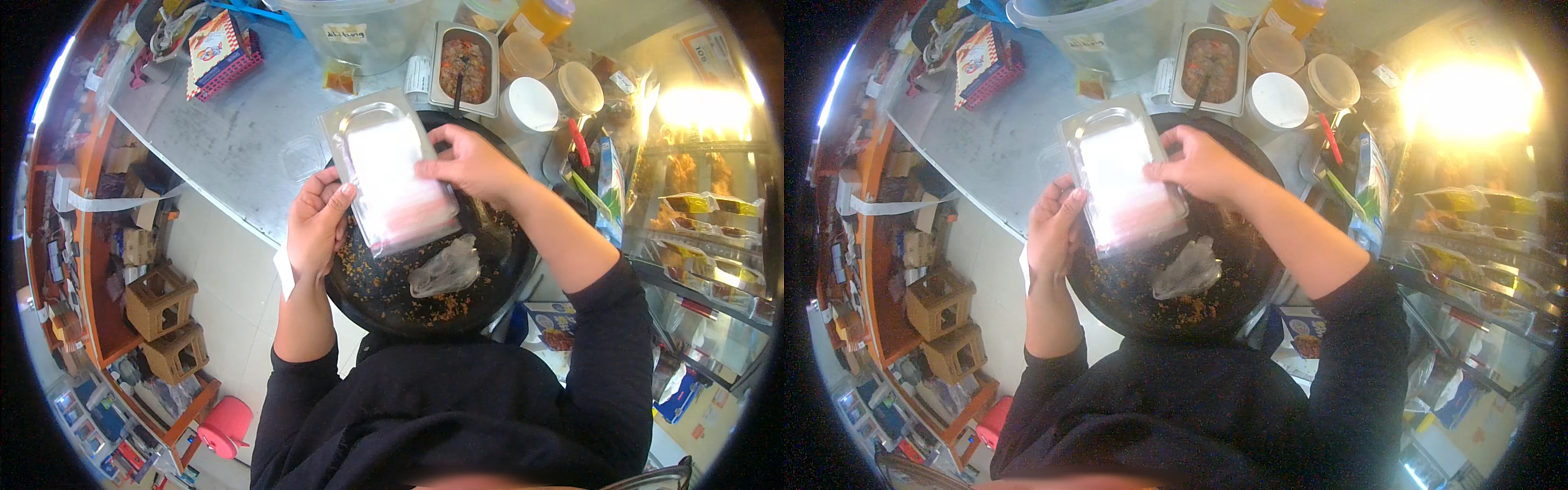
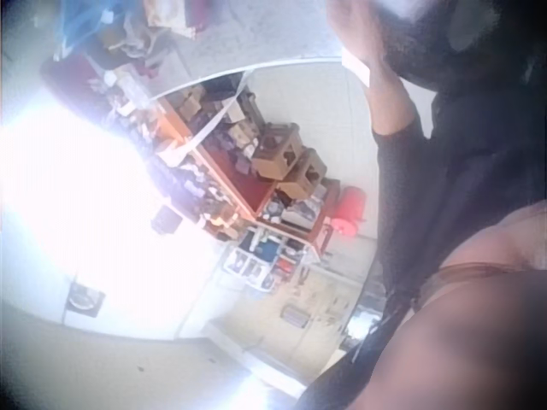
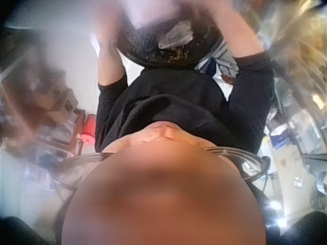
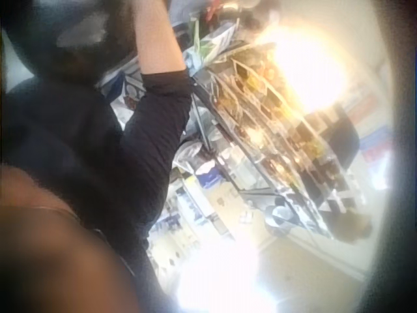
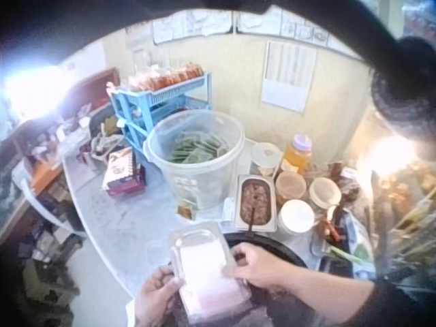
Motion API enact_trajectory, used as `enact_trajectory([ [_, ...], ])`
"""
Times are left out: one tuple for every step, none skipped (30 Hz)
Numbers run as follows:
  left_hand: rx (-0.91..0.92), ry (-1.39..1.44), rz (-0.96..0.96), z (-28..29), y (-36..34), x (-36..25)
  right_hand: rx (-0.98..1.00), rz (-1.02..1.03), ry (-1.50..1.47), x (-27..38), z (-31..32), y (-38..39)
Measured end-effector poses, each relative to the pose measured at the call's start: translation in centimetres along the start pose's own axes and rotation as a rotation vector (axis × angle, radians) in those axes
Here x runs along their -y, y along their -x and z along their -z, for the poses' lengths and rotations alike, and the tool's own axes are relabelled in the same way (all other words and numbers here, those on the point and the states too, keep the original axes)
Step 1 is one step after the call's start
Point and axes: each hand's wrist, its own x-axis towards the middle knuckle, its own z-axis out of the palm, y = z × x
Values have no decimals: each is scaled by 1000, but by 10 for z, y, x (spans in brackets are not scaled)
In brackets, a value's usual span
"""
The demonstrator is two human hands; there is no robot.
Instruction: The person scoops a brown mixture into a small plastic bag, then places fried chicken pieces and a white rice ball into a takeaway box. They add a sauce packet, close the box, and place it into a plastic bag with a receipt.
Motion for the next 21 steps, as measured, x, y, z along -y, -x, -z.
enact_trajectory([
  [25,18,-56,-2,0,0,-53,37,-19,5,8,1],
  [20,29,-89,-2,1,0,-104,40,-53,11,16,1],
  [53,44,-145,-2,1,0,-184,98,42,17,29,2],
  [17,33,-135,-1,3,1,-290,115,121,24,45,2],
  [23,27,-150,2,4,0,-432,98,271,30,61,0],
  [13,22,-161,5,4,0,-595,67,401,34,76,-5],
  [-9,34,-148,7,5,1,-629,67,412,35,87,-12],
  [5,31,-162,8,5,2,-675,69,407,35,99,-19],
  [-3,26,-166,8,6,3,-689,127,395,35,111,-27],
  [-5,16,-165,8,6,3,-702,26,400,33,119,-36],
  [-13,9,-164,8,6,4,-682,-22,397,31,126,-45],
  [-14,-1,-160,7,7,4,-666,-69,393,29,131,-54],
  [-5,-7,-155,6,7,3,-695,-8,456,28,132,-66],
  [-9,-23,-169,5,8,3,-725,48,521,28,131,-74],
  [-4,-36,-181,5,9,1,-777,14,565,28,132,-76],
  [-15,-52,-176,6,11,1,-733,-10,734,31,134,-71],
  [-18,-15,-170,6,12,0,-729,-13,914,35,130,-70],
  [-19,-6,-160,6,12,0,-726,-52,1110,42,129,-62],
  [-24,-21,-165,7,15,1,-715,-25,998,48,129,-47],
  [-30,-31,-184,7,17,2,-714,-20,903,57,131,-28],
  [-39,-31,-184,8,18,3,-710,-11,809,64,132,-8],
])
